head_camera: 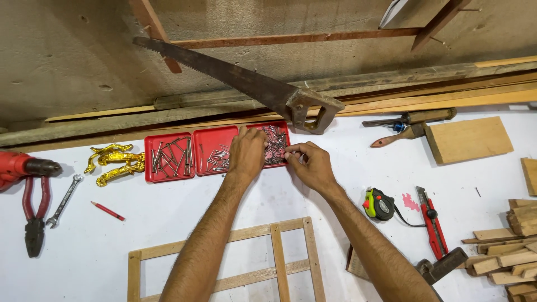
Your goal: The person assembles a small wooden frame on a workbench, positioning thin wooden slats across it and hammering nails to fasten them. They pick nails from red trays, measure a slat with a tape measure, and sand a crossbar with a sanding block.
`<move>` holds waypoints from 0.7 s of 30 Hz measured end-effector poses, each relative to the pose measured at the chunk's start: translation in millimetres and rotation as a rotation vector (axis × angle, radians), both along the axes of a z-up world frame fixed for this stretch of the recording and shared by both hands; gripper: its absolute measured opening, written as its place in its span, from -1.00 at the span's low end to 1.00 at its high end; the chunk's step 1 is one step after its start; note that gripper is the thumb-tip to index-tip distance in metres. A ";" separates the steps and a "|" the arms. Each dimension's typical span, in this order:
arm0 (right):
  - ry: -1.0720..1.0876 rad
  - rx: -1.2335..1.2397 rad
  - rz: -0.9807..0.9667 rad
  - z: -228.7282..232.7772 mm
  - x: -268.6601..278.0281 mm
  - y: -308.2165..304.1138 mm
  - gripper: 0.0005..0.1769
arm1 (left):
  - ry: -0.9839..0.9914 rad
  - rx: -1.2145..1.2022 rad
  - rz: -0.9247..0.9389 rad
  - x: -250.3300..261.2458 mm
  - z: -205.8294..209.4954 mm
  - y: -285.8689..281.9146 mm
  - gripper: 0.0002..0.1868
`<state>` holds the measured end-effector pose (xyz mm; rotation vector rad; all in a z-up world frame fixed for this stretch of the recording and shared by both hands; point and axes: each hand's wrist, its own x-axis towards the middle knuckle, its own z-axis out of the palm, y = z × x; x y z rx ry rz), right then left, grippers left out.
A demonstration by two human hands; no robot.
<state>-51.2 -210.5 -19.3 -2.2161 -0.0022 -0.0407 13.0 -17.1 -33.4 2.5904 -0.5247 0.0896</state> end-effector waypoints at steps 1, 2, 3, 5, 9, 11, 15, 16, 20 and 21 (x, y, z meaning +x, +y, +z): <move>-0.001 0.001 0.002 1.3 -0.2 0.8 -0.82 | -0.001 0.001 0.002 -0.6 3.0 3.0 -0.92; -0.001 0.009 -0.001 2.7 -0.6 1.6 -0.81 | 0.002 -0.056 -0.003 -1.5 6.1 6.0 -0.91; -0.001 0.017 -0.003 4.1 -1.5 2.5 -0.80 | 0.005 -0.113 -0.007 -2.8 9.3 8.9 -0.91; 0.005 0.027 -0.001 6.2 -3.9 4.6 -0.80 | -0.004 -0.220 -0.026 -6.5 15.6 13.7 -0.93; 0.061 0.089 -0.014 8.6 -13.4 7.7 -0.80 | 0.282 -0.581 -0.008 -15.0 37.9 16.5 -0.92; 0.059 0.121 -0.017 17.5 -20.7 11.4 -0.79 | 0.358 -0.743 -0.029 -18.9 31.0 16.0 -0.92; 0.192 0.277 -0.048 28.6 -37.4 14.6 -0.75 | 0.533 -0.989 -0.048 -34.5 41.6 11.3 -0.91; 0.188 0.277 -0.046 26.3 -42.0 13.1 -0.75 | 0.529 -0.990 -0.049 -42.6 44.8 10.5 -0.91; 0.166 0.571 -0.038 47.5 -55.2 8.7 -0.72 | 0.440 -0.987 -0.096 -67.3 74.0 5.3 -0.90; 0.222 0.658 -0.041 59.0 -60.8 8.0 -0.71 | 0.414 -0.935 -0.087 -75.0 83.7 3.5 -0.89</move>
